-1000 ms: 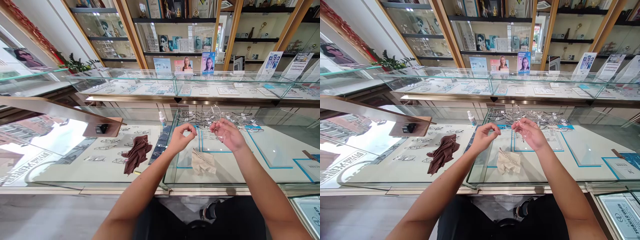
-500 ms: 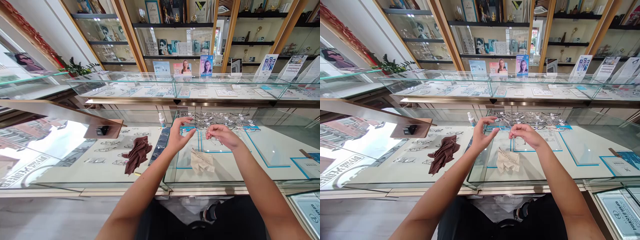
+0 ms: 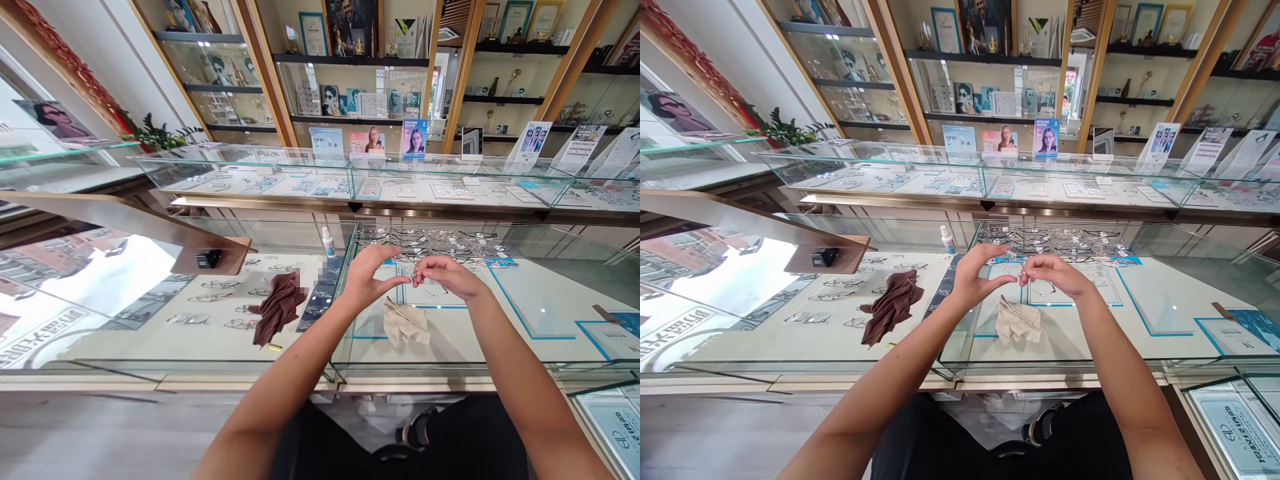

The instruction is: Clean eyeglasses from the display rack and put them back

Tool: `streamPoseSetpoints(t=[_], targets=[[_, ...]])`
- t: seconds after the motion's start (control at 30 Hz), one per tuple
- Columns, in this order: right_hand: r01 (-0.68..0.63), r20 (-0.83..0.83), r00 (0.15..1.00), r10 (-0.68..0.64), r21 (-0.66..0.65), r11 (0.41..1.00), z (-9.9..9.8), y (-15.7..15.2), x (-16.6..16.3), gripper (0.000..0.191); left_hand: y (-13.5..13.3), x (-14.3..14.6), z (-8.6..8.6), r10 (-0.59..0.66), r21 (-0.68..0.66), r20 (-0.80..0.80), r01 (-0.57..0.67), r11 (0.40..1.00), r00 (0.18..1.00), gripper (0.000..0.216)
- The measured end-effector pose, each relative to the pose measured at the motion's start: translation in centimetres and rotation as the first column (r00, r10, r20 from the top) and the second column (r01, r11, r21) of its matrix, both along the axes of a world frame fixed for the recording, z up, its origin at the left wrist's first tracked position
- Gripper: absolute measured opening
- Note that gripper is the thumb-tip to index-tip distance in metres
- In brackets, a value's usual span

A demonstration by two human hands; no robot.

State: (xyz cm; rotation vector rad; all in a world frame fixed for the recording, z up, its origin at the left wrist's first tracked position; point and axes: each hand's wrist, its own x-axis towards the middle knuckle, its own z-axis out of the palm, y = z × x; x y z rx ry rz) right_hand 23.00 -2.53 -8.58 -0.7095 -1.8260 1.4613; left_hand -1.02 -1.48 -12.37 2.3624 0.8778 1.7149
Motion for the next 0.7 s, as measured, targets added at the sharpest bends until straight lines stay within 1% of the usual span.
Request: streamPoseSetpoints(t=[0.1, 0.17, 0.23, 0.3, 0.37, 0.43, 0.47, 0.53, 0.57, 0.63, 0.7], targets=[[0.127, -0.052, 0.991, -0.121, 0.138, 0.982, 0.6, 0.0, 0.2, 0.045, -0.2, -0.4, 1.4, 0.074, 0.003, 0.046, -0.074, 0.997, 0.996, 0.062], [0.216, -0.111, 0.975, -0.193, 0.254, 0.943, 1.7, -0.1, 0.1, 0.049, 0.0, -0.9, 3.0, 0.128, 0.015, 0.099, -0.130, 0.991, 0.987, 0.061], [0.268, -0.148, 0.962, -0.228, 0.383, 0.884, 3.5, -0.3, -0.3, 0.054, 0.4, -1.2, 5.2, 0.155, 0.070, 0.172, -0.169, 0.983, 0.973, 0.060], [0.332, -0.179, 0.943, -0.280, 0.499, 0.800, 5.8, -0.7, -1.0, 0.058, 0.8, -1.2, 7.8, 0.141, 0.173, 0.254, -0.188, 0.967, 0.957, 0.058], [0.424, -0.222, 0.904, -0.365, 0.577, 0.698, 8.0, -1.0, -1.8, 0.064, 1.1, -1.1, 10.4, 0.092, 0.272, 0.323, -0.186, 0.944, 0.942, 0.057], [0.510, -0.280, 0.853, -0.440, 0.623, 0.593, 9.9, -1.2, -2.7, 0.067, 1.0, -0.8, 12.5, 0.055, 0.320, 0.372, -0.184, 0.929, 0.927, 0.057], [0.542, -0.311, 0.831, -0.461, 0.639, 0.547, 10.6, -1.4, -3.1, 0.067, 0.9, -0.6, 13.3, 0.047, 0.327, 0.391, -0.186, 0.926, 0.919, 0.057], [0.587, -0.372, 0.798, -0.474, 0.659, 0.471, 11.3, -1.6, -3.8, 0.063, 0.4, -0.3, 14.2, 0.044, 0.324, 0.422, -0.196, 0.926, 0.906, 0.056], [0.601, -0.396, 0.787, -0.472, 0.664, 0.445, 11.4, -1.7, -4.0, 0.059, 0.1, -0.2, 14.3, 0.042, 0.319, 0.436, -0.198, 0.927, 0.899, 0.055], [0.618, -0.430, 0.775, -0.462, 0.666, 0.417, 11.3, -1.9, -4.2, 0.051, -0.4, -0.2, 14.2, 0.032, 0.304, 0.454, -0.189, 0.934, 0.891, 0.052], [0.623, -0.442, 0.773, -0.455, 0.662, 0.415, 11.0, -2.0, -4.2, 0.045, -0.8, -0.3, 14.0, 0.027, 0.275, 0.451, -0.167, 0.947, 0.892, 0.050]])
